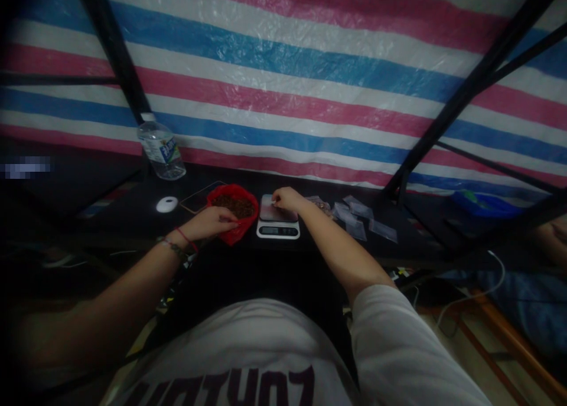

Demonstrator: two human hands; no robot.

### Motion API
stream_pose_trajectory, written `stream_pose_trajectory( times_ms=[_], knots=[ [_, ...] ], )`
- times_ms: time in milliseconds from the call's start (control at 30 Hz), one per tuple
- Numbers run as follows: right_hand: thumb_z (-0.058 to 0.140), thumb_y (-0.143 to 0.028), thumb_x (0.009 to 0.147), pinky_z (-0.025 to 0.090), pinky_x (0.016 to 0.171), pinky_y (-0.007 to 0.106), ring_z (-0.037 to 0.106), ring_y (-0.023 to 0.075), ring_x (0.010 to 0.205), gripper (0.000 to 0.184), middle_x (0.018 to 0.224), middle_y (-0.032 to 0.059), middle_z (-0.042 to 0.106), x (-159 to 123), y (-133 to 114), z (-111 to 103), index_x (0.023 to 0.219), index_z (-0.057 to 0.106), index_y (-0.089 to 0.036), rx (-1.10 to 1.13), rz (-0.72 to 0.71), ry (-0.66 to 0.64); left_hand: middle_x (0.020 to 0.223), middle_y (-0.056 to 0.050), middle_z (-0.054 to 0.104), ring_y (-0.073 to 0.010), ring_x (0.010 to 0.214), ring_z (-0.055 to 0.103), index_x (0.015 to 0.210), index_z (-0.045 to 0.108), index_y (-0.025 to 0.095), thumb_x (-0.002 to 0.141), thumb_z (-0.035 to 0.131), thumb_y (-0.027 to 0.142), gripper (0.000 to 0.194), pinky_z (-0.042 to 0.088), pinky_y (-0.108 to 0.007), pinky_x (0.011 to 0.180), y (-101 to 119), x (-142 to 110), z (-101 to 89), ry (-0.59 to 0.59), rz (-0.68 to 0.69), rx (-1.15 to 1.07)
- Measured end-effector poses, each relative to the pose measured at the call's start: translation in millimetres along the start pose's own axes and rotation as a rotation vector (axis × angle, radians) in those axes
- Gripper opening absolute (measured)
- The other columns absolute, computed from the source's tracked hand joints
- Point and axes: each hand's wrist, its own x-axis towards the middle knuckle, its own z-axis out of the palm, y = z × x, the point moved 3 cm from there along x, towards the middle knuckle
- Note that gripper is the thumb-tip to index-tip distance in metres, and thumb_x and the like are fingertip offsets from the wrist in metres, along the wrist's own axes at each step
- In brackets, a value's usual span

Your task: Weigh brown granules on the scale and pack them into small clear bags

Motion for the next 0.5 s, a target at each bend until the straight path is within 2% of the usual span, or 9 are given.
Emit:
stream_pose_trajectory(
  times_ms=[200, 367, 500],
  knots=[
    [0.067, -0.021, 0.078, 0.046, 0.078, 0.021, 0.066, 0.0155, 0.091, 0.032, 0.105, 0.0083, 0.072, -3, 3, 3, 0.11, 0.069, -0.014, 0.078, -0.046, 0.01, 0.088, -0.006, 0.074, -0.0196, 0.079, 0.065, 0.084, 0.077, 0.019, 0.075, 0.058, 0.048, 0.036, 0.047, -0.026, 0.075, -3, 0, 3.6, -0.03, 0.006, 0.002],
    [0.056, -0.016, 0.085, 0.046, 0.081, 0.021, 0.065, 0.0151, 0.093, 0.027, 0.107, 0.0082, 0.072, -5, 2, -8, 0.108, 0.071, -0.014, 0.085, -0.035, 0.036, 0.087, -0.005, 0.075, -0.0199, 0.078, 0.065, 0.084, 0.077, 0.019, 0.074, 0.059, 0.049, 0.037, 0.047, -0.026, 0.074, -2, 0, 2.6, -0.027, -0.014, -0.02],
    [0.055, -0.014, 0.085, 0.047, 0.077, 0.021, 0.065, 0.0139, 0.086, 0.029, 0.105, 0.0068, 0.072, 5, -22, -22, 0.109, 0.07, -0.015, 0.13, -0.037, 0.097, 0.084, -0.005, 0.074, -0.0195, 0.077, 0.065, 0.084, 0.077, 0.019, 0.074, 0.059, 0.048, 0.036, 0.047, -0.025, 0.072, 0, -1, 2.2, -0.045, -0.02, -0.026]
  ],
)
